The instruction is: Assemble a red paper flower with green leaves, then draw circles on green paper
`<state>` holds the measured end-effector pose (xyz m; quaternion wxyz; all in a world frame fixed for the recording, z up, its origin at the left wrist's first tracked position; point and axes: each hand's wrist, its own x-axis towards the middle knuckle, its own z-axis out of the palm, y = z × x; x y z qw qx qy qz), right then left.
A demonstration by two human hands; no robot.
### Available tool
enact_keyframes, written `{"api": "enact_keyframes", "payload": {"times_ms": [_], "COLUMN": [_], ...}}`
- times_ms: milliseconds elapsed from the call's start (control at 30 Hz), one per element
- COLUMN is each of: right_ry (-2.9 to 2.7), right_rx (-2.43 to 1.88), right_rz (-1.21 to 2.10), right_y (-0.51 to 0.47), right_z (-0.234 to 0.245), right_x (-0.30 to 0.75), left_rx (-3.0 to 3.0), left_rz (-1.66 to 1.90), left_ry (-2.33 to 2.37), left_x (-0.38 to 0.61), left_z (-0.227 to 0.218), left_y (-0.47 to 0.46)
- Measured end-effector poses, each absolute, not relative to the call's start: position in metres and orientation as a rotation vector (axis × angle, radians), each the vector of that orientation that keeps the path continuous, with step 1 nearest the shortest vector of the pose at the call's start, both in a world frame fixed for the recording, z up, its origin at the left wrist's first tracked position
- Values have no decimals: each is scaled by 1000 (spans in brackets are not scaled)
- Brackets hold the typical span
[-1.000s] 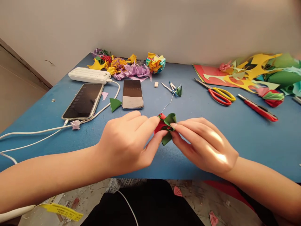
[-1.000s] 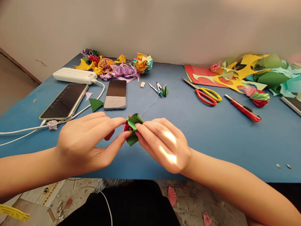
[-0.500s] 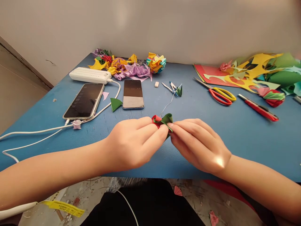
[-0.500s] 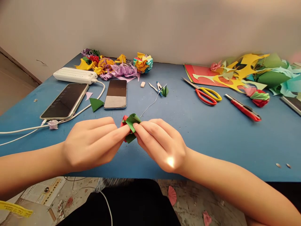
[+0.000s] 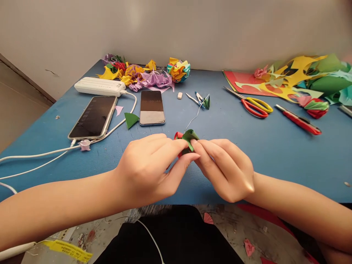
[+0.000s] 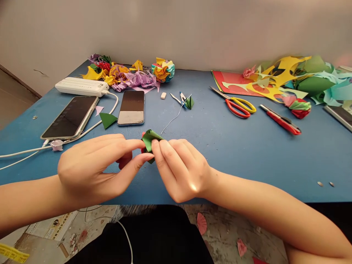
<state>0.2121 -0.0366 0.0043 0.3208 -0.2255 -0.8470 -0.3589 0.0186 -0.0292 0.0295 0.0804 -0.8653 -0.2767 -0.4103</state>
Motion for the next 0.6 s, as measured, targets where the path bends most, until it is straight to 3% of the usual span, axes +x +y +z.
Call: {"api": "enact_keyframes", "payload": {"times_ms": [167,333,433,533,600], "right_ry": [-2191,-2200,-2253,-2285,-2241], "right_rx": [-627,-755,-748,-704,-701], "right_rz": [-913,-365,-199,-251,-306], "right_y": [-38,-37,-36,-37,-38], "right_z": [4,11,17,22,26], "right_x": [208,207,210,213,216], "left_rx": [-2563,-2450,-2538,-2714,-2808], "left_rz": [-1037,-907,-807,-1005,-1366], "left_ry": [-569,-128,-15,-236,-716], "left_x": [14,3,-1,1,6], "left_z": [30,29,32,35,33], "left_y": [-21,-4,-1,-4,-7]}}
